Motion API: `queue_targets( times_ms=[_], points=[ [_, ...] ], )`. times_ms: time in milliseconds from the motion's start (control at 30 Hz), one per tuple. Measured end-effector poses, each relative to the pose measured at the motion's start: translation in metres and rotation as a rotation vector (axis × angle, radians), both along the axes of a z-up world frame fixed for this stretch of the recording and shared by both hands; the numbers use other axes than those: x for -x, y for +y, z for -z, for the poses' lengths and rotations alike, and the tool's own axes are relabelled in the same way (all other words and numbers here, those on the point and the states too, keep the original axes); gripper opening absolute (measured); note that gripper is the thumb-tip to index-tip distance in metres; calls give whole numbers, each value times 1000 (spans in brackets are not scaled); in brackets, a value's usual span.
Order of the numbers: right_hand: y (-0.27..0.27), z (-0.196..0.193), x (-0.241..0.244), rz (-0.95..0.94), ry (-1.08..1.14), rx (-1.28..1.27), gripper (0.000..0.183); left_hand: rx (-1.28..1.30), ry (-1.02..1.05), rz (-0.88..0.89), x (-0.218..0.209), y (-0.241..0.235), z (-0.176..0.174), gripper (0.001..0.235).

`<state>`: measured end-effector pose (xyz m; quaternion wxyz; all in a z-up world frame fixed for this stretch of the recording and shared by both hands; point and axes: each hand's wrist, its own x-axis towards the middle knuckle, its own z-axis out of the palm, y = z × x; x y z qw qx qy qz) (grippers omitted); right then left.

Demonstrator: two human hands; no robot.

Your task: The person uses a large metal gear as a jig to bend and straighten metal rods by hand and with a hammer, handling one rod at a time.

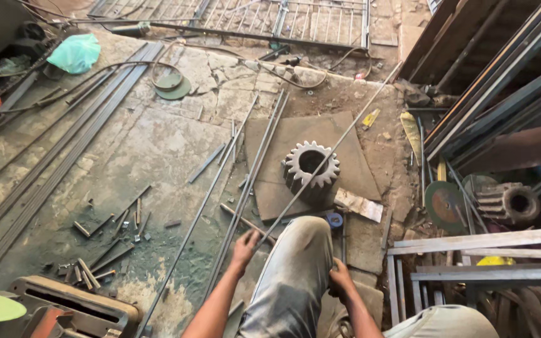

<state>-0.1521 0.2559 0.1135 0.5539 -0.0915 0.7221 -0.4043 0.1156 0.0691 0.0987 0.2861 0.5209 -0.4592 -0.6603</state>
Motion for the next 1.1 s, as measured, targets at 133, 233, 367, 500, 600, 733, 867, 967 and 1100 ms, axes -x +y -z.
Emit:
queue_targets(
  times_ms=[133, 233, 367, 500, 600, 733, 867, 967, 1100],
  points=[
    [-1, -4, 5, -10, 63, -11, 59, -144, 1081, 9, 28, -42, -107, 94],
    [0, -5, 12, 23, 115, 68, 53, 252, 920, 157, 54, -60, -207, 103],
    [10, -4, 17, 92, 174, 146, 50, 600, 712, 226, 60, -45, -284, 98],
    [6, 2, 17, 162, 244, 189, 44, 1135, -261, -84, 44, -36, -295, 97],
    [7, 3, 19, 139, 306, 134, 36, 937, -157, -38, 24, -30, -264, 98],
    [4, -2, 21, 117, 296, 277, 31, 602, -317, 113, -19, -25, -178, 77],
    [-2, -13, 24, 85, 279, 213, 34, 587, -781, 236, -74, 22, -79, 79],
    [1, -19, 22, 9, 310, 195, 35, 431, -1035, 472, -119, 62, -26, 73],
    [-6, -27, 18, -41, 424, 138, 36, 416, -1039, 501, -153, 113, -3, 50]
  ],
)
